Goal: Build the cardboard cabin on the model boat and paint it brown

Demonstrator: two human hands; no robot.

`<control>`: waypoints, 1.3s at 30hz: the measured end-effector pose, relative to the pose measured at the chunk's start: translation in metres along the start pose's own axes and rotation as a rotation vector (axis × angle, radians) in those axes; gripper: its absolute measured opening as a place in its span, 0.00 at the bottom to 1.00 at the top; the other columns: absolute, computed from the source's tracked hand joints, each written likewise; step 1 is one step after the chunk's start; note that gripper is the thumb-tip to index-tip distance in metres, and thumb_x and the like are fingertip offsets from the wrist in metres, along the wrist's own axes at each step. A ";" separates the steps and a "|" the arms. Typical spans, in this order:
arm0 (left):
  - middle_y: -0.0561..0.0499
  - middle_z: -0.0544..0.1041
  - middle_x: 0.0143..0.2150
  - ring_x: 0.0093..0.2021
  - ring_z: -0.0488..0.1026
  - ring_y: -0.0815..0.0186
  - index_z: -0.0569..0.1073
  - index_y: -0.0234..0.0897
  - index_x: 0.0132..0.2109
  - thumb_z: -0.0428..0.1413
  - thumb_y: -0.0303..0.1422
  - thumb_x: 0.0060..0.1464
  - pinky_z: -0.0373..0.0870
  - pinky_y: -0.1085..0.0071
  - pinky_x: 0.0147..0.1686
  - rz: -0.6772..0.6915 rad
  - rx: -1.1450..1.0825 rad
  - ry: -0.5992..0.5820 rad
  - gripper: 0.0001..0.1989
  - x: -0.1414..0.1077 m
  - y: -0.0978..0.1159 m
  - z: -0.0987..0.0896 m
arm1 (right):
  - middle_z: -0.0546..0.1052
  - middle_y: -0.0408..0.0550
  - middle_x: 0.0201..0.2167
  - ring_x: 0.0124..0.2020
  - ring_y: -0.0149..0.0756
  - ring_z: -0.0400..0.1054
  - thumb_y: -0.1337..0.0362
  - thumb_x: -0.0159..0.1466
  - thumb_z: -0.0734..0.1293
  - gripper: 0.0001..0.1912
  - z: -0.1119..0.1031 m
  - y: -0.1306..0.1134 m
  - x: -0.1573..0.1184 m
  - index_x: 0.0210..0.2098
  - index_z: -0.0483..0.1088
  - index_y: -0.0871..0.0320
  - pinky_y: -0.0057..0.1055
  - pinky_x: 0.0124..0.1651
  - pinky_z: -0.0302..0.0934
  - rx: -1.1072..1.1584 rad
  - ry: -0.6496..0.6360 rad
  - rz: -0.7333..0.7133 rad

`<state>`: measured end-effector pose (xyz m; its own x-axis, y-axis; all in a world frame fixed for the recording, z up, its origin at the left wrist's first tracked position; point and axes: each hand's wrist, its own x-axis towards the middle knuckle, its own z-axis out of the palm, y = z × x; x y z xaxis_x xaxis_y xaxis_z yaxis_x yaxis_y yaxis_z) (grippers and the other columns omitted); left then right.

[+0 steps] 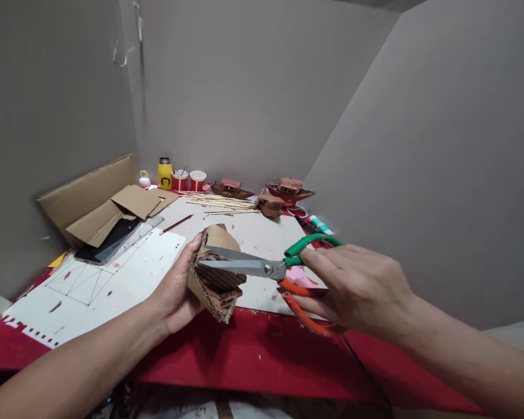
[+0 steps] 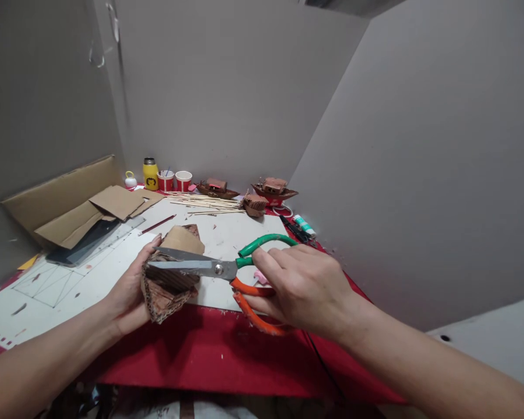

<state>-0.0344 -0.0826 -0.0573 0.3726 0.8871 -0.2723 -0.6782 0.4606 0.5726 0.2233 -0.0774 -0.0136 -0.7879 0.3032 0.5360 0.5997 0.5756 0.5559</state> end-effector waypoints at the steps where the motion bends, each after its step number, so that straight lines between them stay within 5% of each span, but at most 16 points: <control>1: 0.45 0.82 0.36 0.33 0.80 0.59 0.77 0.36 0.53 0.48 0.46 0.67 0.81 0.57 0.36 0.000 0.005 0.002 0.21 0.000 0.000 0.000 | 0.65 0.40 0.16 0.18 0.32 0.58 0.44 0.72 0.57 0.28 0.000 0.000 -0.001 0.28 0.68 0.58 0.32 0.29 0.51 0.009 -0.004 -0.002; 24: 0.46 0.81 0.36 0.34 0.79 0.59 0.74 0.38 0.59 0.51 0.45 0.66 0.79 0.60 0.38 -0.004 0.045 -0.006 0.22 0.001 -0.002 0.000 | 0.69 0.42 0.18 0.18 0.33 0.60 0.52 0.72 0.59 0.18 -0.007 -0.002 -0.007 0.32 0.67 0.57 0.29 0.25 0.51 0.257 -0.126 0.058; 39: 0.43 0.83 0.40 0.34 0.81 0.59 0.72 0.37 0.62 0.53 0.44 0.65 0.80 0.60 0.39 -0.031 0.023 0.015 0.24 -0.001 -0.001 0.000 | 0.70 0.43 0.19 0.18 0.32 0.61 0.51 0.75 0.55 0.22 -0.005 -0.003 -0.008 0.32 0.68 0.57 0.29 0.24 0.51 0.199 -0.105 -0.001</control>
<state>-0.0340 -0.0839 -0.0576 0.3836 0.8729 -0.3016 -0.6517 0.4873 0.5813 0.2286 -0.0857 -0.0167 -0.8050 0.3736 0.4608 0.5675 0.7113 0.4147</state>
